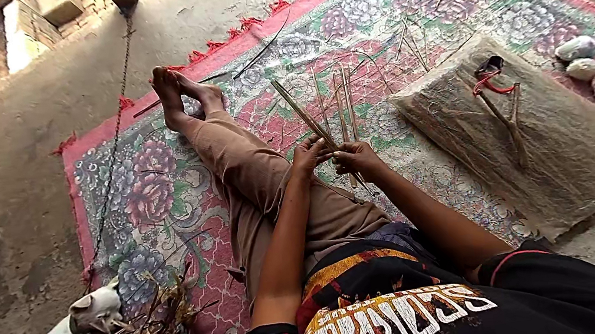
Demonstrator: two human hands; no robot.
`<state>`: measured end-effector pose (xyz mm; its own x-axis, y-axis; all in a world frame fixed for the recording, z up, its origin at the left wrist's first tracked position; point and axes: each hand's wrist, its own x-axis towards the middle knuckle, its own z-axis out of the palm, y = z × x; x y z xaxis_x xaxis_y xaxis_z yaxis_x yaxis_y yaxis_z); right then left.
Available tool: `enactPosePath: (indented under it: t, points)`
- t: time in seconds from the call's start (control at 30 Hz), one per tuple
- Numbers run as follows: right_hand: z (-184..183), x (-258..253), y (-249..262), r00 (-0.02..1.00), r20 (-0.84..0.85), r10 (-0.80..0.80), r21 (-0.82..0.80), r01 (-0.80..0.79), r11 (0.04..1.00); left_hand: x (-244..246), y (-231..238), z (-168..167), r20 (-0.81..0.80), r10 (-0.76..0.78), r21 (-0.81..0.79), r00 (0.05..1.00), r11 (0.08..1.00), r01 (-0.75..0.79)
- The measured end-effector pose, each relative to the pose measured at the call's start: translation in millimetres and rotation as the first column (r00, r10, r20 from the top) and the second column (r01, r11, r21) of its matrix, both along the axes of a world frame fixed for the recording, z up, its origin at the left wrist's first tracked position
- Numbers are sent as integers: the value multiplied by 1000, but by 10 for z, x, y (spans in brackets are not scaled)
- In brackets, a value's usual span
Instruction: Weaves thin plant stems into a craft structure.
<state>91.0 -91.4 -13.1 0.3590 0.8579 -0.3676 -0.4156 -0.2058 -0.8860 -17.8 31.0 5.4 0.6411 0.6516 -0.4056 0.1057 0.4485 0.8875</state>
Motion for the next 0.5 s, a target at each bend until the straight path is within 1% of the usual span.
enactPosePath:
  t: [0.07, 0.2, 0.37, 0.43, 0.5]
  points:
    - [25, 12, -22, 999, -22, -26, 6, 26, 1000, 8, -12, 12, 18, 26, 4, 999, 1000, -26]
    - [27, 45, -50, 1000, 1, 2, -14, -1, 1000, -1, -24, 11, 15, 47, 30, 999, 998, -47]
    - [2, 46, -62, 1000, 11, 9, 5, -9, 1000, -2, -17, -25, 14, 50, 113, 999, 992, -51]
    - [-1, 57, -79, 998, 56, 24, 40, -26, 999, 9, -33, -43, 33, 66, 155, 997, 985, -70]
    - [-12, 112, -84, 989, 137, 51, 73, -61, 995, 27, -43, -74, 60, 81, 214, 995, 972, -92]
